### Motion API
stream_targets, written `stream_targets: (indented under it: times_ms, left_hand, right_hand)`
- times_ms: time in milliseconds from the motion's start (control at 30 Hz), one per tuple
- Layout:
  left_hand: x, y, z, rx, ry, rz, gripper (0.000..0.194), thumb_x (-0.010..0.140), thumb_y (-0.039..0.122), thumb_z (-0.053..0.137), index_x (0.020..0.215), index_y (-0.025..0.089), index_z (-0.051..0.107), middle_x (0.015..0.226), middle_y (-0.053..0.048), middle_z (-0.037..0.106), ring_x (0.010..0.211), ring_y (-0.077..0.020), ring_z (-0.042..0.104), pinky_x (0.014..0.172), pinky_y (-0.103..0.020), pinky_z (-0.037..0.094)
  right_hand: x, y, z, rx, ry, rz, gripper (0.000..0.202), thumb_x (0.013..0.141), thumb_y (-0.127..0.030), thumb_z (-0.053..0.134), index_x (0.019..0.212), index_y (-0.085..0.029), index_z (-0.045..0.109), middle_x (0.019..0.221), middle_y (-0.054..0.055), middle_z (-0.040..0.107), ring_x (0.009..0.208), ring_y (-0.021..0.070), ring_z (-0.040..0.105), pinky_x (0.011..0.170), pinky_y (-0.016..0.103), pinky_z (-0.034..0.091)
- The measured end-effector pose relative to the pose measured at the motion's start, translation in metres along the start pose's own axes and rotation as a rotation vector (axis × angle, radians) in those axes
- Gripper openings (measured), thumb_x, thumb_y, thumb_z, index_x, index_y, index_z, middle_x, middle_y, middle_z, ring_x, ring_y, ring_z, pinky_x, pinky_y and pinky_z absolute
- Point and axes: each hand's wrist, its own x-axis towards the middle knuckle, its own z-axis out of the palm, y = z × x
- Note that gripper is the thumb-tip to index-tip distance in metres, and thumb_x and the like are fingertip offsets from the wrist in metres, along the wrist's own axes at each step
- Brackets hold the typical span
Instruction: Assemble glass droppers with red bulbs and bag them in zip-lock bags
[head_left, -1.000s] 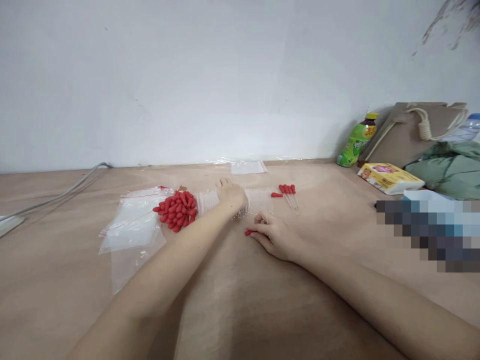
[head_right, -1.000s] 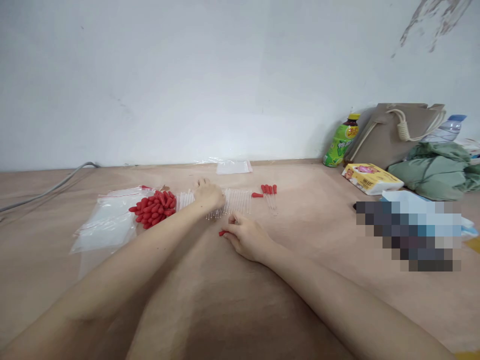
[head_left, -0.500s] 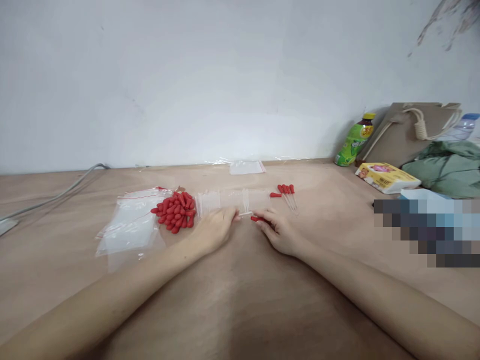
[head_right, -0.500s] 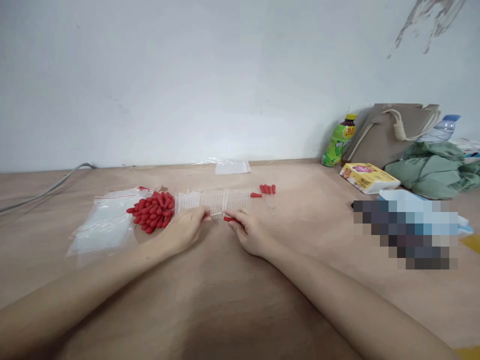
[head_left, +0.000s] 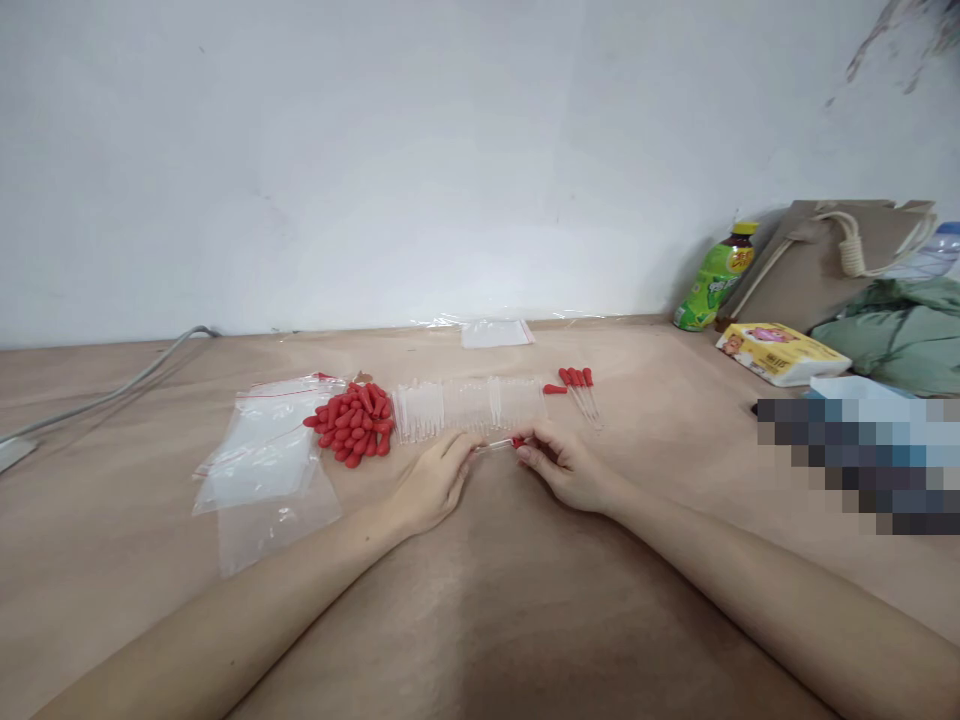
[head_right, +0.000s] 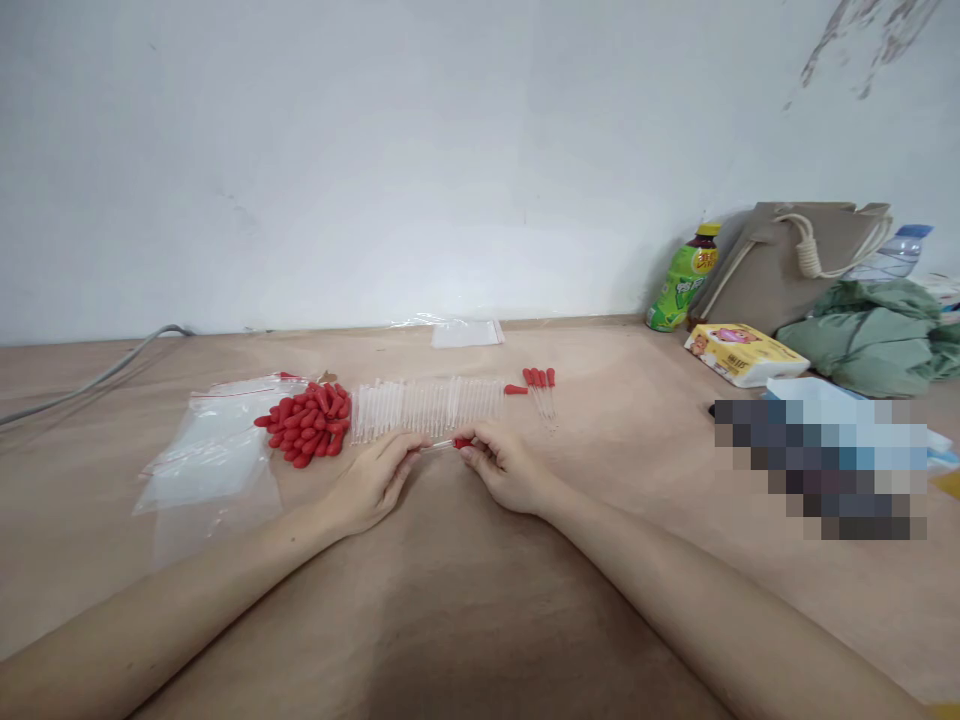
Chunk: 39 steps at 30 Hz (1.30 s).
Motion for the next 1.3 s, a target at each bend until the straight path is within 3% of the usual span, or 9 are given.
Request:
stream_targets:
  times_ms: [233, 467, 733, 967, 1167, 1300]
  left_hand:
    - [0.000, 0.000, -0.001, -0.010, -0.023, 0.032, 0.027, 0.086, 0.009, 0.035, 0.107, 0.018, 0.049, 0.096, -0.007, 0.060, 0.088, -0.0168, 0.057, 0.075, -0.030, 0.049]
    - [-0.001, -0.003, 0.000, 0.002, 0.012, 0.153, 0.032, 0.085, 0.005, 0.036, 0.111, 0.016, 0.053, 0.094, -0.008, 0.063, 0.087, -0.0156, 0.060, 0.074, -0.028, 0.051]
    - [-0.002, 0.000, -0.005, -0.032, 0.014, 0.220, 0.039, 0.085, 0.004, 0.034, 0.116, 0.017, 0.053, 0.099, -0.009, 0.064, 0.092, -0.0157, 0.060, 0.078, -0.030, 0.052]
    - [-0.004, -0.004, -0.007, 0.067, -0.026, 0.280, 0.043, 0.083, 0.001, 0.031, 0.116, 0.016, 0.054, 0.099, -0.010, 0.064, 0.092, -0.0168, 0.060, 0.077, -0.031, 0.052]
    - [-0.003, 0.000, -0.007, 0.201, -0.085, 0.277, 0.031, 0.090, 0.011, 0.033, 0.111, 0.016, 0.055, 0.096, -0.009, 0.064, 0.089, -0.0183, 0.059, 0.076, -0.033, 0.051]
    - [-0.002, 0.002, -0.004, 0.091, -0.011, 0.122, 0.025, 0.090, 0.015, 0.037, 0.106, 0.016, 0.056, 0.095, -0.007, 0.064, 0.087, -0.0167, 0.059, 0.076, -0.030, 0.051]
  right_hand:
    - [-0.002, 0.002, 0.002, 0.028, 0.009, 0.029, 0.017, 0.079, -0.030, 0.057, 0.090, -0.018, 0.059, 0.078, 0.002, 0.056, 0.066, 0.0110, 0.050, 0.059, 0.023, 0.044]
    - [-0.004, 0.006, 0.004, 0.056, 0.058, -0.069, 0.012, 0.082, -0.027, 0.055, 0.085, -0.020, 0.063, 0.082, 0.001, 0.065, 0.076, 0.0119, 0.058, 0.071, 0.026, 0.047]
    - [-0.010, 0.001, 0.005, -0.015, 0.042, -0.112, 0.014, 0.084, -0.023, 0.049, 0.088, -0.020, 0.062, 0.082, 0.002, 0.065, 0.075, 0.0114, 0.060, 0.068, 0.024, 0.048]
    - [-0.012, 0.003, 0.004, -0.166, 0.017, -0.222, 0.014, 0.084, -0.022, 0.049, 0.092, -0.020, 0.061, 0.081, 0.003, 0.064, 0.073, 0.0116, 0.058, 0.066, 0.023, 0.047]
    - [-0.012, 0.006, 0.006, -0.360, -0.022, -0.266, 0.016, 0.085, -0.024, 0.047, 0.088, -0.019, 0.062, 0.078, 0.005, 0.064, 0.069, 0.0131, 0.058, 0.062, 0.024, 0.046]
    - [-0.007, 0.007, 0.004, -0.316, 0.033, -0.234, 0.016, 0.085, -0.026, 0.049, 0.092, -0.019, 0.062, 0.082, 0.005, 0.065, 0.072, 0.0131, 0.059, 0.064, 0.025, 0.047]
